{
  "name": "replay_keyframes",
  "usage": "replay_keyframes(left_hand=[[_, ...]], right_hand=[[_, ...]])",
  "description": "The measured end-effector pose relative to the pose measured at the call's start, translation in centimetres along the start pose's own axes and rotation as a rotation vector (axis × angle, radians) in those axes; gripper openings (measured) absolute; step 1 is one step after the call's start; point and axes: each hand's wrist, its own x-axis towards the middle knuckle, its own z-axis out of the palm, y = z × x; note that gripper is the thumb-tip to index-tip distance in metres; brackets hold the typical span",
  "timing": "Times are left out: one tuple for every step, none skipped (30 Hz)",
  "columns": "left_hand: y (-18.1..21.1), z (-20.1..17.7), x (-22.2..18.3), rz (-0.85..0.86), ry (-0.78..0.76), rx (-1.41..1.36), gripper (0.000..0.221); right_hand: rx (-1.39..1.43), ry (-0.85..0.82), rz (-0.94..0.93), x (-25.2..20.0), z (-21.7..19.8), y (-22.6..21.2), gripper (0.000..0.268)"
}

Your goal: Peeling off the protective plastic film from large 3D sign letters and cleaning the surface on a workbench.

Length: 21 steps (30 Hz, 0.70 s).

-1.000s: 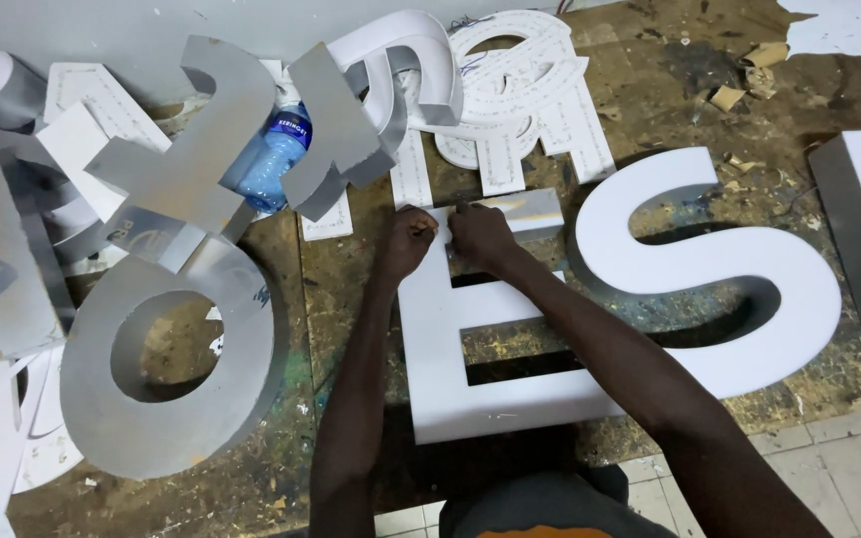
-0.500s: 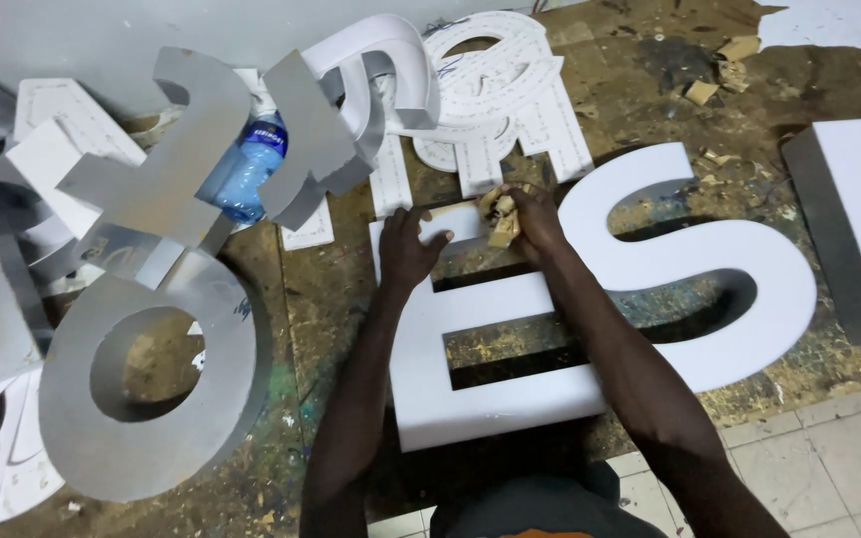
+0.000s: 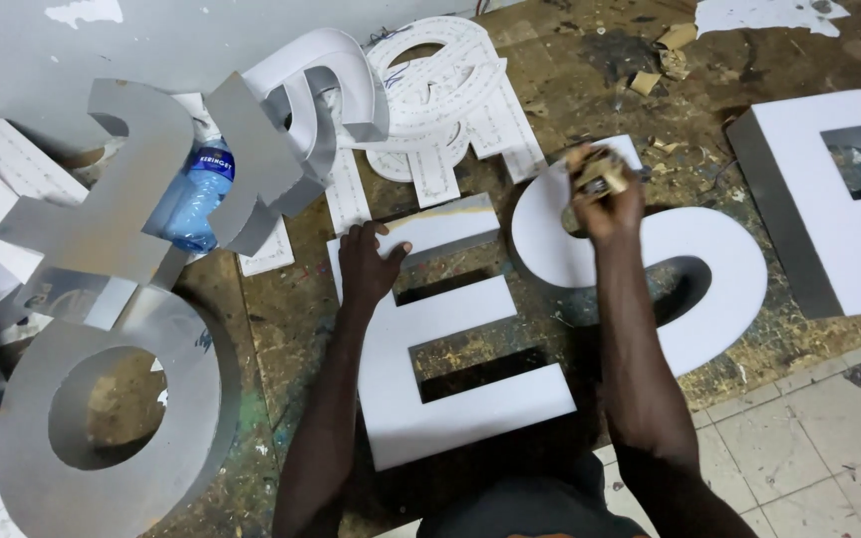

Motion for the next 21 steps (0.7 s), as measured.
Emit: replay_keyframes(left_hand=[[0.0, 0.1, 0.0, -0.012, 0.007, 0.001, 0.052], [-0.1, 0.2, -0.1, -0.011, -0.013, 0.01, 0.053], [-0.3, 0.2, 0.1, -0.006, -0.035, 0.019, 0.055], [-0.8, 0.6, 0.3, -0.014, -0.029, 0.02, 0.055], [-1.3, 1.1, 0.3, 0.092, 0.045, 0.014, 0.055], [-1.8, 1.7, 0.3, 0.198, 0.119, 0.007, 0.06], [-1.4, 1.5, 0.2, 0.183, 0.127, 0.011, 0.06], [-1.1, 1.2, 0.1, 0.076, 0.064, -0.076, 0.044], [-0.9, 0.8, 0.5, -0.024, 0.004, -0.162, 0.038], [-0.8, 0.5, 0.5, -0.031, 0.013, -0.157, 0.038], [-0.8, 0.3, 0.2, -0.109, 0.016, -0.276, 0.032], [-0.9, 0.0, 0.0, -0.186, 0.021, -0.395, 0.026], [-1.4, 0.1, 0.0, -0.198, 0.035, -0.391, 0.026], [-2.0, 0.1, 0.0, -0.215, 0.072, -0.415, 0.024], [-2.5, 0.1, 0.3, -0.226, 0.108, -0.437, 0.023], [-2.5, 0.1, 0.5, -0.232, 0.122, -0.433, 0.023], [-2.5, 0.2, 0.4, -0.225, 0.155, -0.471, 0.022], [-2.6, 0.4, 0.2, -0.218, 0.188, -0.509, 0.023], [-2.7, 0.5, 0.3, -0.225, 0.192, -0.507, 0.023], [-2.9, 0.6, 0.3, -0.236, 0.19, -0.496, 0.023], [-2.9, 0.7, 0.5, -0.245, 0.194, -0.487, 0.023]], right_hand=[[-0.006, 0.001, 0.013, 0.0, 1.3, -2.3, 0.013], [-0.111, -0.128, -0.076, 0.1, 2.6, -4.5, 0.014], [-0.212, -0.259, -0.169, 0.1, 3.9, -6.6, 0.015], [-0.214, -0.26, -0.159, -1.6, 6.0, -5.2, 0.015], [-0.455, -0.284, -0.322, -3.8, 7.5, -4.2, 0.013], [-0.696, -0.305, -0.484, -6.0, 9.1, -3.1, 0.015], [-0.701, -0.31, -0.468, -6.0, 7.9, -2.3, 0.015], [-0.772, -0.224, -0.395, -6.0, 6.7, -1.5, 0.006], [-0.836, -0.14, -0.328, -5.9, 5.6, -0.5, 0.006], [-0.837, -0.148, -0.317, -4.7, 3.2, 0.4, 0.006], [-0.841, -0.119, -0.263, -3.6, 0.7, 1.3, 0.003], [-0.846, -0.09, -0.208, -2.5, -1.8, 2.3, 0.01], [-0.85, -0.099, -0.192, -2.1, -3.3, 3.5, 0.01], [-0.92, -0.07, -0.15, -1.6, -4.7, 4.6, 0.006], [-0.987, -0.043, -0.113, -1.1, -6.0, 5.8, 0.007], [-0.989, -0.054, -0.102, -3.2, -3.7, 7.9, 0.007], [-1.318, -0.16, -0.153, -5.5, -1.7, 9.8, 0.013], [-1.643, -0.276, -0.209, -7.9, 0.4, 11.7, 0.021], [-1.644, -0.28, -0.201, -6.3, -0.3, 13.5, 0.021], [-1.858, -0.428, -0.272, -4.7, -1.0, 15.4, 0.019], [-2.064, -0.59, -0.35, -3.1, -1.5, 17.2, 0.017]])
